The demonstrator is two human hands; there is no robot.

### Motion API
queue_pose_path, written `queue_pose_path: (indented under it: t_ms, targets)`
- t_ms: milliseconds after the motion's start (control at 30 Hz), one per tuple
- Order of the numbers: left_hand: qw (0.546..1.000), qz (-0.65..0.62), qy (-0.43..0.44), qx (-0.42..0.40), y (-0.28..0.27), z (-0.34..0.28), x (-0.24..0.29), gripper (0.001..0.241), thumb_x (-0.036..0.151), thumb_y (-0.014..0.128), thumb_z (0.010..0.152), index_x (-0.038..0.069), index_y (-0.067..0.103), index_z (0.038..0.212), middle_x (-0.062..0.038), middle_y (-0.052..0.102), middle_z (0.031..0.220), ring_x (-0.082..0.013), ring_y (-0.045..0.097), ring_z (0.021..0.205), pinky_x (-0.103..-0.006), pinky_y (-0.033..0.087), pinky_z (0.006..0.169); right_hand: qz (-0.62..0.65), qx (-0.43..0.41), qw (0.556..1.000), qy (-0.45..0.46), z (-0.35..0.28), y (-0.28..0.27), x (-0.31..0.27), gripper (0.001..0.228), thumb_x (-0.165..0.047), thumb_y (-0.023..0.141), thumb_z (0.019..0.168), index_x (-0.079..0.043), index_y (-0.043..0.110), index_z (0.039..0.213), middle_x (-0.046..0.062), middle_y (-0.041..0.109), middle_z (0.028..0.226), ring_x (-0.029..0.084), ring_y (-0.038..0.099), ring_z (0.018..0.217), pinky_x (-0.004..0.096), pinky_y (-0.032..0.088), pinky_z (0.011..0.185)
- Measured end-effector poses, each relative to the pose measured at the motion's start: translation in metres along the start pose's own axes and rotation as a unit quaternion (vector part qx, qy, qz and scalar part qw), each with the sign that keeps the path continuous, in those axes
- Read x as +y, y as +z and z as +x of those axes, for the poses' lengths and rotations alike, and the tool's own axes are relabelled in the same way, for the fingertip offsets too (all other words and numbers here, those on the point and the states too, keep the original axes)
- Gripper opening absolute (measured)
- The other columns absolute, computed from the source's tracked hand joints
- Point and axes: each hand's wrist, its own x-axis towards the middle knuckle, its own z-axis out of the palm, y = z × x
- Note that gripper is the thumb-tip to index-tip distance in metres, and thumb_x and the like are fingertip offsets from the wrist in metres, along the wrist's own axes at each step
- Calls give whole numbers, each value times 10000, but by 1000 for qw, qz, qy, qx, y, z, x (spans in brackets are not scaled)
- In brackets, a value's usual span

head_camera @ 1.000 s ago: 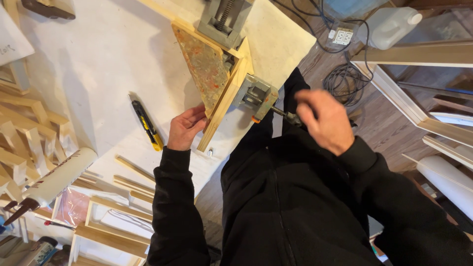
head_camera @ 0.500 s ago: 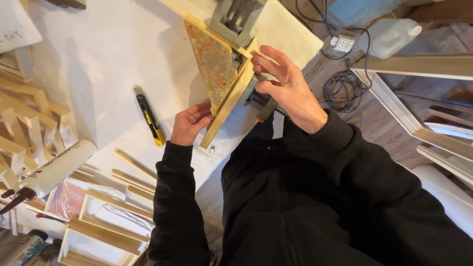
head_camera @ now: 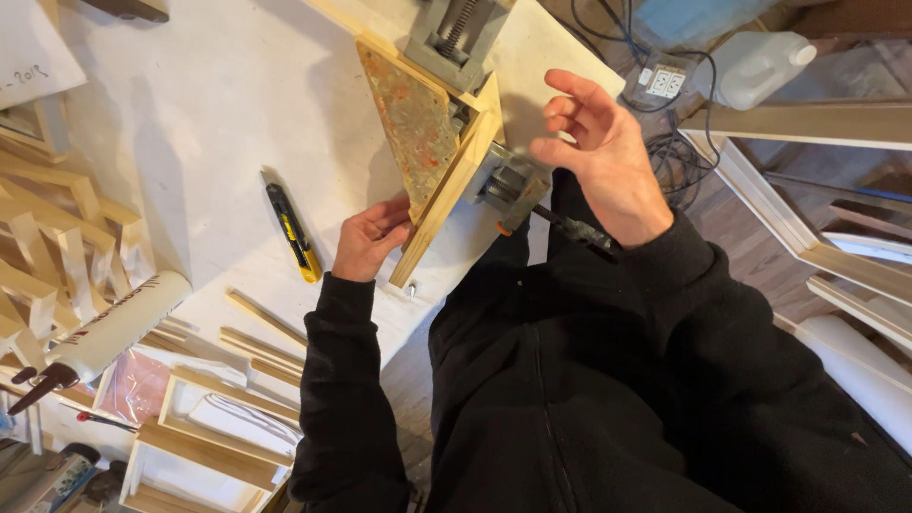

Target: Assembling wooden picture frame components using glue, corner clamps, and a hammer.

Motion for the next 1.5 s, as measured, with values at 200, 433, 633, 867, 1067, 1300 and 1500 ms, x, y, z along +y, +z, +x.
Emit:
queue_pose_path:
  t_ms: [200,433,633,867,1067,1300,1500]
  targets:
    - [1000,15,-2,4,1,0,-1,565,-18,685,946,-114,485,1466,-216,653,1365,-228,649,1260,-353,521,1094,-98,53,993,-49,3,-12,11,301,28,798,944,-13,705,1226,-38,643,925,48,594,843,217,532,842]
    - [1000,19,-5,12,5,-3,1,558,-17,686,950,-106,497,1468,-215,675,1331,-223,667,1220,-348,535,1065,-170,67,976,-121,-5,-5,14,83,-22,801,966,15,775,1036,20,738,881,41,640,765,200,528,730]
    - [1000,14,-3,15,7,-2,4,553,-9,670,950,-100,496,1467,-201,681,1328,-214,668,1220,-349,527,1072,-243,110,961,-73,-44,-56,41,257,-185,684,1059,42,752,960,57,724,796,64,657,703,200,532,672]
    - [1000,4,4,21,11,-6,10,514,6,654,954,-77,533,1446,-182,695,1302,-205,676,1200,-338,532,1062,-240,79,968,-10,-87,-81,36,680,-439,332,1170,31,719,867,87,709,763,124,662,682,242,530,670]
    - [988,52,108,102,25,-23,20,426,59,671,971,-59,598,1374,-149,713,1270,-171,681,1151,-311,542,1008,-404,-17,914,-24,-69,-46,-24,417,-315,468,1136,14,723,1117,75,754,1012,154,678,870,299,561,799]
    - [877,154,171,422,156,-113,7,119,92,771,906,33,670,924,-59,686,836,-142,662,782,-303,560,781,-799,-161,447,-370,64,41,-139,563,-181,883,813,-21,652,1301,158,625,1338,346,572,1213,503,446,1043]
    - [951,-224,105,184,266,7,-94,371,186,765,905,68,592,1211,-16,669,1116,-100,642,1050,-259,541,886,-814,-360,291,-351,214,22,-149,487,-314,843,864,-76,686,1259,86,671,1284,275,633,1159,446,496,967]
